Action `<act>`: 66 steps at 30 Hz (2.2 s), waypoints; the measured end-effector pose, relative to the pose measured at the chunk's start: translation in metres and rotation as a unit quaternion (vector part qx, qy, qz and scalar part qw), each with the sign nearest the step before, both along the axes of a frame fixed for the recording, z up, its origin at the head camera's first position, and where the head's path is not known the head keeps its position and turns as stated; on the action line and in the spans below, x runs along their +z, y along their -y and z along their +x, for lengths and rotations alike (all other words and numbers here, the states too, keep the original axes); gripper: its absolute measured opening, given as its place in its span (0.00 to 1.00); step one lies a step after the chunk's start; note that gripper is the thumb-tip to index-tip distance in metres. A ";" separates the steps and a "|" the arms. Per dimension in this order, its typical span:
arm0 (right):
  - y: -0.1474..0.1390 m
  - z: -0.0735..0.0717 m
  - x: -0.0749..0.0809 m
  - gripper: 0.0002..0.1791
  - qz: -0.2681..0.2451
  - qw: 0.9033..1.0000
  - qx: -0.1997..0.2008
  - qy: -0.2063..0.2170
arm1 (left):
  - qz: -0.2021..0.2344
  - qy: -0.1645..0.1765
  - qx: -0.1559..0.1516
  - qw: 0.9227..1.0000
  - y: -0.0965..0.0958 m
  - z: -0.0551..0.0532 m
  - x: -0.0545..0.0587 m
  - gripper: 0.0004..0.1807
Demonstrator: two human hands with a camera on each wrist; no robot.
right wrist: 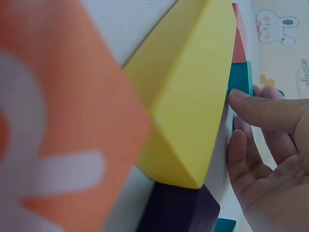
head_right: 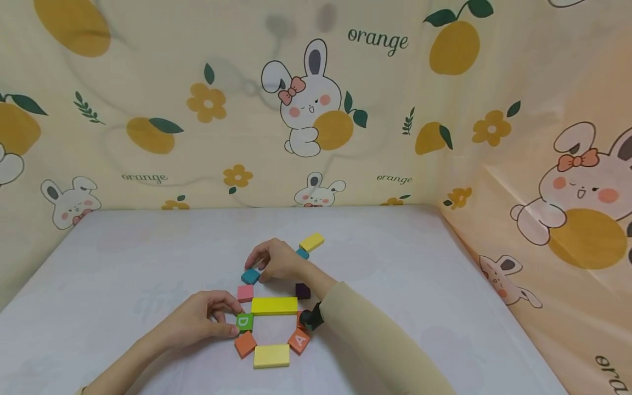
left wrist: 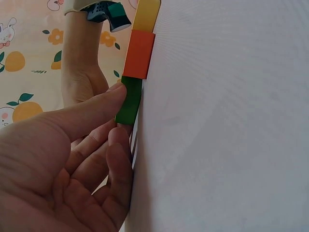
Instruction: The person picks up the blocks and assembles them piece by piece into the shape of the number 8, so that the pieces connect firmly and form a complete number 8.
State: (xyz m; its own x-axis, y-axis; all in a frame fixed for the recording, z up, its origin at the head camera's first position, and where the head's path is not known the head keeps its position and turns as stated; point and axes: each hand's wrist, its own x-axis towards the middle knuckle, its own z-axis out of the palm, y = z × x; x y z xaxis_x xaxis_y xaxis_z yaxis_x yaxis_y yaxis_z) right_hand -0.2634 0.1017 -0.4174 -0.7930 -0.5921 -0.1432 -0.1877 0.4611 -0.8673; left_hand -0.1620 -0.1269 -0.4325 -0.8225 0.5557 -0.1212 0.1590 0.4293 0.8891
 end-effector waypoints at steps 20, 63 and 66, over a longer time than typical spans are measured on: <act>0.000 0.001 0.002 0.18 0.015 1.000 0.005 -0.019 | 0.011 0.007 0.000 1.000 -0.001 0.000 -0.001 0.19; -0.105 0.018 0.023 0.11 -0.091 0.956 -0.275 -0.051 | -0.014 0.009 0.006 1.000 -0.002 0.001 -0.001 0.19; -0.103 0.021 0.014 0.12 -0.084 0.952 -0.292 -0.032 | -0.009 0.006 0.006 1.000 -0.002 0.002 0.000 0.19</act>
State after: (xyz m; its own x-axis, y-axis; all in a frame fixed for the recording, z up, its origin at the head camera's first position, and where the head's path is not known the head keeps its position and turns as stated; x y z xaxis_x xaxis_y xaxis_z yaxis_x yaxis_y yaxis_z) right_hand -0.2425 0.2046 -0.4030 -0.9980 -0.0571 -0.0259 0.0036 0.3588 -0.9334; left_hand -0.1603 -0.1250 -0.4325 -0.8277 0.5433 -0.1408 0.1434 0.4473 0.8828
